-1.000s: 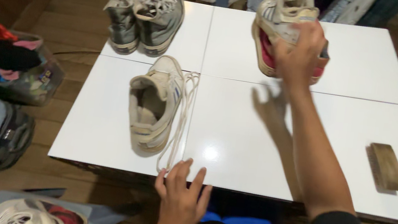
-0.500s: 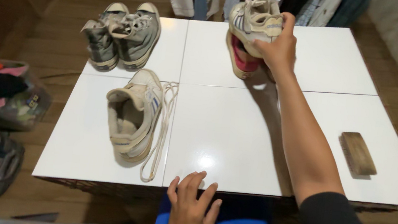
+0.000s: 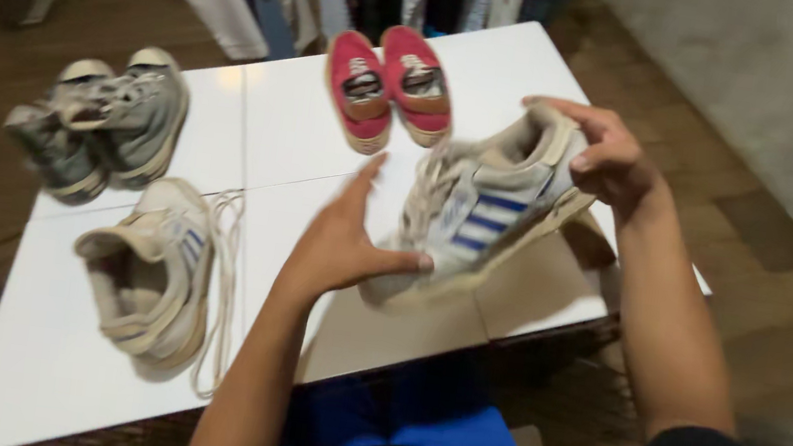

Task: The person removes the laces from a white sneaker, brushes the shoe and the table surface with a small brush, then re-laces the sneaker. Other shoes remain on the table while the person works on one shoe at a time.

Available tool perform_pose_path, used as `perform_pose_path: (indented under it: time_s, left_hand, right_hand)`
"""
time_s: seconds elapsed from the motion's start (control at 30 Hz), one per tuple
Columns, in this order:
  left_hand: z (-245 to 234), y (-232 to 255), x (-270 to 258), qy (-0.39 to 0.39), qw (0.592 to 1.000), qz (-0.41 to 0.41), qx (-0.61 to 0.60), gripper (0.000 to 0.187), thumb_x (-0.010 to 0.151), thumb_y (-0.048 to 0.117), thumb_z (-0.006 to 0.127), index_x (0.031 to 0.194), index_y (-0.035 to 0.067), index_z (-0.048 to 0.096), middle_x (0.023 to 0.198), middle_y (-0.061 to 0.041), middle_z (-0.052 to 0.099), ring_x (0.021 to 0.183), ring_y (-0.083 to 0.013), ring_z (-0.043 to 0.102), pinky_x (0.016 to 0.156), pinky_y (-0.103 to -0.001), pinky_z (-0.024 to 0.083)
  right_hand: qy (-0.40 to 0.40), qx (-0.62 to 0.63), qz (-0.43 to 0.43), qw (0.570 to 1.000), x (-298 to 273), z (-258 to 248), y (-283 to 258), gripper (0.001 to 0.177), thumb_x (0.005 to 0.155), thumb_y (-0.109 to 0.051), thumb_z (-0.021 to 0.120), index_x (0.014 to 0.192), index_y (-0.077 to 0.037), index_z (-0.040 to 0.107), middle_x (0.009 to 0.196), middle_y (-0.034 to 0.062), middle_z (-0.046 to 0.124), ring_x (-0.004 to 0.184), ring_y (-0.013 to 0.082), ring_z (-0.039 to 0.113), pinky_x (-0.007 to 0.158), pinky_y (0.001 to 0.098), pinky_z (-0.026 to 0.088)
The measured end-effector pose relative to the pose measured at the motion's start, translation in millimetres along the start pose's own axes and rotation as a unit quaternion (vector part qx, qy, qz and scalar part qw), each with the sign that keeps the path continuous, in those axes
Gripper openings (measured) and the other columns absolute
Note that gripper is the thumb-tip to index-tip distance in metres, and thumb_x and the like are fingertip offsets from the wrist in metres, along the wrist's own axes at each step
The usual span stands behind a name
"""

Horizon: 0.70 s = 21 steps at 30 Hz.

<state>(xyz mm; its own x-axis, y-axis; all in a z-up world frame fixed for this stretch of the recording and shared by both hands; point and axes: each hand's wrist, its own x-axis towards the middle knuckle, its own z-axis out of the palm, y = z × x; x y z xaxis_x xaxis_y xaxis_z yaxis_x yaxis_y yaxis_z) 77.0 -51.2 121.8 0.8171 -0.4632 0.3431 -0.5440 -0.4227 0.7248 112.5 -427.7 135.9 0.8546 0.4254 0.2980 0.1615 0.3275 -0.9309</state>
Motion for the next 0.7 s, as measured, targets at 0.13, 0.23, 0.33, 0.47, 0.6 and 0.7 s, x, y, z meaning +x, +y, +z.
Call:
perform_pose_path:
  time_s: [0.13,0.23,0.33,0.47,0.6,0.7]
  left_hand:
    - [57,11,11,-0.170,0.942,0.091,-0.275,0.134,0.066,0.038,0.097,0.165,0.000,0.013,0.162,-0.021,0.040,0.151,-0.0327,0.037,0.124,-0.041,0.027]
    - [93,2,-4,-0.129,0.878,-0.038,-0.459,0.132,0.057,0.041,0.095,0.159,0.002,0.022,0.144,-0.012,0.053,0.133,-0.0263,0.053,0.113,-0.038,0.041]
    - [127,-17,-7,-0.146,0.815,-0.084,-0.554,0.112,0.065,0.041,0.093,0.152,-0.005,0.038,0.134,-0.019,0.062,0.121,-0.0307,0.062,0.107,-0.043,0.050]
    - [161,-24,-16,-0.228,0.552,-0.172,-0.783,0.091,0.084,0.043,0.085,0.150,-0.006,0.048,0.129,-0.027,0.063,0.108,-0.0389,0.068,0.094,-0.056,0.056]
    - [171,-14,-12,-0.227,0.510,-0.156,-0.815,0.089,0.085,0.050,0.076,0.153,0.000,0.047,0.135,-0.024,0.062,0.115,-0.0374,0.068,0.098,-0.057,0.057]
    - [173,-7,-10,-0.199,0.545,-0.164,-0.798,0.089,0.082,0.055,0.067,0.151,0.003,0.045,0.134,-0.021,0.063,0.115,-0.0379,0.068,0.100,-0.061,0.057]
  right_hand:
    - [0.013,-0.065,0.037,0.997,-24,12,-19,0.087,0.066,-0.013,0.071,0.146,0.013,0.051,0.131,0.0209,0.066,0.117,0.0263,0.066,0.102,0.0334,0.052]
    - [0.059,-0.110,0.049,0.991,-43,16,-25,0.074,0.076,-0.023,0.066,0.142,0.009,0.054,0.130,0.0190,0.067,0.118,0.0260,0.065,0.102,0.0343,0.051]
    - [0.159,-0.078,0.081,0.981,-57,7,-16,0.056,0.095,-0.039,0.050,0.135,0.000,0.061,0.121,0.0159,0.069,0.111,0.0254,0.066,0.094,0.0371,0.054]
    - [0.331,-0.140,0.048,0.932,-70,0,16,0.048,0.103,-0.043,0.043,0.126,-0.008,0.067,0.119,0.0101,0.069,0.105,0.0240,0.063,0.087,0.0390,0.053]
    - [0.384,-0.466,0.012,0.797,-94,13,47,0.036,0.097,-0.031,0.061,0.123,-0.007,0.069,0.124,0.0099,0.066,0.109,0.0274,0.066,0.096,0.0411,0.054]
    - [0.347,-0.672,0.078,0.650,-107,31,60,0.051,0.078,-0.024,0.074,0.125,-0.006,0.066,0.124,0.0210,0.060,0.107,0.0396,0.056,0.086,0.0485,0.050]
